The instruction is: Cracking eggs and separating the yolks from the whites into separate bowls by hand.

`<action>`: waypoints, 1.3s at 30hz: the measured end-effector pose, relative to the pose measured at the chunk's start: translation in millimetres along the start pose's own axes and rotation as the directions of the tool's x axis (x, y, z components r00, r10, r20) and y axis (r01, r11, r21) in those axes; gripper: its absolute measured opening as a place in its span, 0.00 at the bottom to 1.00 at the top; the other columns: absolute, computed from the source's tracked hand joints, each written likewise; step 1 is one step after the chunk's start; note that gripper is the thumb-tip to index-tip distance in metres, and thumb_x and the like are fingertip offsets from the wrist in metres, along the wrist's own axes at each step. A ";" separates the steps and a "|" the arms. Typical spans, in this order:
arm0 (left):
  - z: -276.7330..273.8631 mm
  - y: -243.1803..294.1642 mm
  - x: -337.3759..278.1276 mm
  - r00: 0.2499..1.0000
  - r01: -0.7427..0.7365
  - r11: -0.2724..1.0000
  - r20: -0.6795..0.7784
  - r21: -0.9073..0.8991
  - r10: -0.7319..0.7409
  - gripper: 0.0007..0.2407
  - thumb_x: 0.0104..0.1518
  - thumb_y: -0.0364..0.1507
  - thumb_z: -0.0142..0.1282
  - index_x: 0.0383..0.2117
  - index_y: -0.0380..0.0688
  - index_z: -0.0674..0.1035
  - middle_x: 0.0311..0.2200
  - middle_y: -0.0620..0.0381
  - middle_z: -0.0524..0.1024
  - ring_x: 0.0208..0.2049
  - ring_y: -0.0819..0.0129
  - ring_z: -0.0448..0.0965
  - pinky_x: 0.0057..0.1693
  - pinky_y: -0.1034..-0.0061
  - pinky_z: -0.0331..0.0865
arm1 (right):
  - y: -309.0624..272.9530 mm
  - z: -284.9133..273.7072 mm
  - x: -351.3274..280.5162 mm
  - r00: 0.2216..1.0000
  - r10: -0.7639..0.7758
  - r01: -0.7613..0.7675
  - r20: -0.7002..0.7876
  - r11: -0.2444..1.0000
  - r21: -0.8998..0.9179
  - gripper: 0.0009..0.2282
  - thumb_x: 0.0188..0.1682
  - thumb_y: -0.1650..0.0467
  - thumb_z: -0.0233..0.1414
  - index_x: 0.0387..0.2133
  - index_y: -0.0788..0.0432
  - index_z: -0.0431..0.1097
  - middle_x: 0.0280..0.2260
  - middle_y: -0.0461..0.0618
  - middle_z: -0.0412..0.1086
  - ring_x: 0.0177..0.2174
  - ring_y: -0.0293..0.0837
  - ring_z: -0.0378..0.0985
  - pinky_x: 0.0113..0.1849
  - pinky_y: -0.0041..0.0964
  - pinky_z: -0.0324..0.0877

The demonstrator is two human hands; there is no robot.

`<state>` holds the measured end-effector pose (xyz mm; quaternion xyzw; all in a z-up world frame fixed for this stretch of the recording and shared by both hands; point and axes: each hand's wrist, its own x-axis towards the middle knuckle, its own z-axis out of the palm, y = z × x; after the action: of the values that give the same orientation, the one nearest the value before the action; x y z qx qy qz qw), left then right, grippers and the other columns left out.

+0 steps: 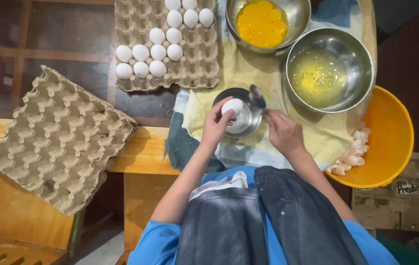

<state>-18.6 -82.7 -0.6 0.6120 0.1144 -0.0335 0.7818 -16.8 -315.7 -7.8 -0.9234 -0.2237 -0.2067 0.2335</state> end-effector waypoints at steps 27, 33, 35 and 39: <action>0.7 -14.5 10.4 1.000 -0.011 1.000 0.015 -0.021 0.011 0.18 0.60 0.26 0.58 0.58 0.45 0.77 0.34 0.40 0.81 0.32 0.65 0.85 0.38 0.82 0.82 | -17.7 14.7 5.6 0.989 -0.128 0.131 0.071 0.991 -0.039 0.08 0.56 0.70 0.51 0.44 0.54 0.75 0.33 0.46 0.76 0.33 0.47 0.82 0.32 0.39 0.77; 1.3 -18.1 11.7 1.000 -0.018 0.999 0.019 -0.045 0.019 0.18 0.60 0.26 0.59 0.58 0.44 0.76 0.34 0.39 0.81 0.32 0.63 0.85 0.38 0.81 0.82 | -13.6 12.8 7.4 0.988 -0.121 0.128 0.096 0.990 -0.065 0.08 0.56 0.71 0.50 0.44 0.54 0.75 0.32 0.45 0.75 0.32 0.48 0.82 0.32 0.40 0.76; 0.9 -12.3 9.5 0.999 0.017 0.998 0.029 -0.053 -0.016 0.17 0.61 0.26 0.57 0.58 0.45 0.77 0.34 0.41 0.81 0.32 0.66 0.85 0.39 0.83 0.82 | -5.0 14.2 9.1 0.981 -0.192 0.193 0.019 0.975 -0.107 0.05 0.52 0.72 0.52 0.38 0.56 0.76 0.31 0.47 0.76 0.31 0.47 0.82 0.34 0.38 0.76; 1.4 -7.5 6.8 0.999 0.024 0.998 0.037 -0.066 -0.022 0.17 0.61 0.26 0.56 0.58 0.45 0.77 0.35 0.42 0.81 0.32 0.67 0.85 0.39 0.85 0.81 | -36.0 -55.5 48.2 0.981 -0.168 0.155 -0.096 0.980 -0.127 0.07 0.58 0.70 0.50 0.37 0.52 0.77 0.29 0.43 0.75 0.29 0.43 0.81 0.34 0.36 0.75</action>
<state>-13.2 -85.2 -8.9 0.5835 0.1084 -0.0496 0.8033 -11.2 -301.1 72.5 -0.9021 -0.2724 -0.2869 0.1724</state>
